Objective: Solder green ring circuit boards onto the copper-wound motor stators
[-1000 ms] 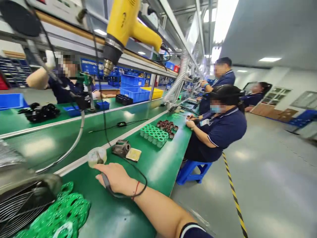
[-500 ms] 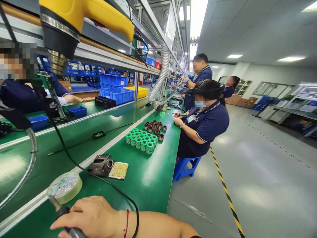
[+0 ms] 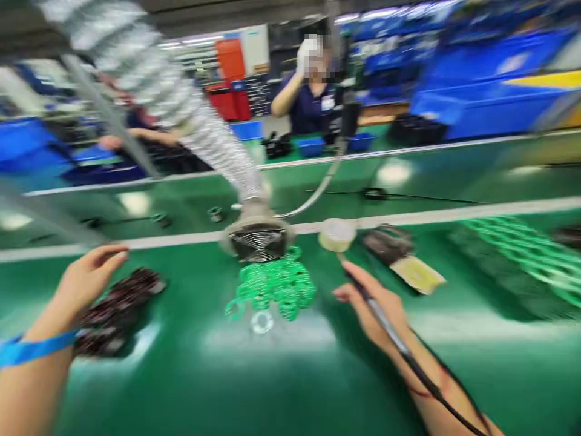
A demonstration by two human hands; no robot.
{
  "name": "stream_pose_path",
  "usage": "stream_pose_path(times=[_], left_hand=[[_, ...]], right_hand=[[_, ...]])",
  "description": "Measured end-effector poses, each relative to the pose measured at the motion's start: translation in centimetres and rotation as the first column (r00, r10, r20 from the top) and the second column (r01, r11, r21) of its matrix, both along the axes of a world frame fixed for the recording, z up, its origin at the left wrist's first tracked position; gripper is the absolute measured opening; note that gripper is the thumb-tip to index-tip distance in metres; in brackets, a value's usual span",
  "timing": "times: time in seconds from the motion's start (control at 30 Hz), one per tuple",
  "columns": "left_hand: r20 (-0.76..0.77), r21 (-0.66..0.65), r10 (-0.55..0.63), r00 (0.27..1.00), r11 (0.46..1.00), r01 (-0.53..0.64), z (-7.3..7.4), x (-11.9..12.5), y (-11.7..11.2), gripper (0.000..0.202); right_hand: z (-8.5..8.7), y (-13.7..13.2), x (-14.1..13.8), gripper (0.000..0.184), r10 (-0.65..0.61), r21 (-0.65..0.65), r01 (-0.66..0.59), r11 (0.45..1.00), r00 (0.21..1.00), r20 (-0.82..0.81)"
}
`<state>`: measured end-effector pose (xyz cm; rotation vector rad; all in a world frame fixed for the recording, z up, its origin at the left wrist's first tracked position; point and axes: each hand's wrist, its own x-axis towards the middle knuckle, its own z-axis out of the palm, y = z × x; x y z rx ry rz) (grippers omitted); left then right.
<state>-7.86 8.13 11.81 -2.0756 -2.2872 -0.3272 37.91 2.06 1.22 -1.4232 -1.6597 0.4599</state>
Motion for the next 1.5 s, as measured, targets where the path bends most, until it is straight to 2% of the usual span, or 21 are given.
stream_pose_path(times=[0.07, 0.1, 0.17, 0.23, 0.37, 0.47, 0.57, 0.67, 0.73, 0.87, 0.93, 1.0, 1.17, 1.33, 1.4, 1.5], left_hand=[[-0.005, -0.015, 0.154, 0.988, 0.988, -0.154, -0.3, -4.1, -2.8, 0.032], [0.001, -0.027, 0.179, 0.984, 0.984, -0.178, -0.7, -5.3, -3.8, 0.034], [0.002, -0.051, 0.150, 0.989, 0.987, -0.150, -2.0, -6.3, -5.0, 0.039], [-0.004, -0.057, 0.092, 0.996, 0.994, -0.092, -3.7, -5.7, -5.1, 0.039], [-0.053, -0.062, -0.005, 0.999, 0.998, 0.002, -7.1, -2.8, -3.9, 0.026], [-0.079, -0.063, -0.053, 0.995, 0.997, 0.048, -8.4, -0.7, -3.4, 0.022], [-0.066, -0.095, -0.144, 0.987, 0.986, 0.137, -8.5, 1.6, -4.7, 0.027], [-0.007, -0.175, -0.259, 0.966, 0.951, 0.254, -8.1, 4.2, -7.4, 0.028], [0.072, -0.263, -0.302, 0.951, 0.914, 0.310, -7.5, 5.5, -9.3, 0.032], [0.365, -0.399, -0.311, 0.877, 0.799, 0.449, -7.0, 5.9, -10.7, 0.044], [0.488, -0.416, -0.305, 0.818, 0.743, 0.525, -7.6, 5.4, -10.4, 0.052], [0.540, -0.393, -0.331, 0.774, 0.714, 0.580, -8.5, 5.3, -10.0, 0.054], [0.580, -0.300, -0.416, 0.700, 0.690, 0.659, -10.4, 7.0, -9.7, 0.048], [0.672, -0.150, -0.433, 0.601, 0.714, 0.683, -10.8, 8.9, -9.2, 0.036], [0.668, -0.129, -0.435, 0.604, 0.731, 0.670, -10.5, 9.2, -8.6, 0.035], [0.572, -0.190, -0.458, 0.681, 0.733, 0.653, -9.5, 9.4, -7.9, 0.039]], right_hand=[[-0.4, 0.2, -0.1, 0.037, 0.021, -0.061, -0.024, 0.998, 0.999, -0.047], [-0.4, 0.1, -0.2, 0.036, 0.019, -0.057, -0.022, 0.998, 0.999, -0.047], [-0.1, -0.4, -0.7, 0.033, 0.017, -0.019, -0.017, 1.000, 0.999, -0.030], [0.7, -0.9, -1.3, 0.035, 0.013, 0.012, -0.013, 1.000, 1.000, 0.005], [2.1, -2.0, -2.5, 0.037, 0.023, 0.037, -0.025, 0.999, 0.998, 0.051], [2.2, -3.5, -3.7, 0.033, 0.011, 0.030, -0.013, 0.999, 0.998, 0.065], [1.4, -5.2, -5.5, 0.027, 0.018, 0.019, -0.019, 1.000, 0.997, 0.071], [0.8, -6.1, -7.8, 0.016, 0.129, -0.075, -0.123, 0.990, 0.988, 0.085], [0.5, -6.0, -9.3, 0.013, 0.161, -0.129, -0.147, 0.981, 0.981, 0.110], [-0.4, -5.4, -12.0, 0.025, 0.197, -0.257, -0.167, 0.952, 0.976, 0.095], [-1.3, -5.2, -13.3, 0.031, 0.159, -0.292, -0.125, 0.948, 0.983, 0.094], [-2.2, -5.1, -14.3, 0.036, 0.178, -0.293, -0.130, 0.947, 0.973, 0.144], [-3.1, -4.5, -14.9, 0.040, 0.264, -0.267, -0.192, 0.944, 0.927, 0.267], [-2.9, -4.6, -13.9, 0.045, 0.342, -0.242, -0.280, 0.929, 0.899, 0.273], [-2.9, -4.8, -14.0, 0.045, 0.312, -0.206, -0.261, 0.943, 0.909, 0.278], [-3.0, -4.9, -14.5, 0.046, 0.298, -0.182, -0.248, 0.952, 0.891, 0.343]])
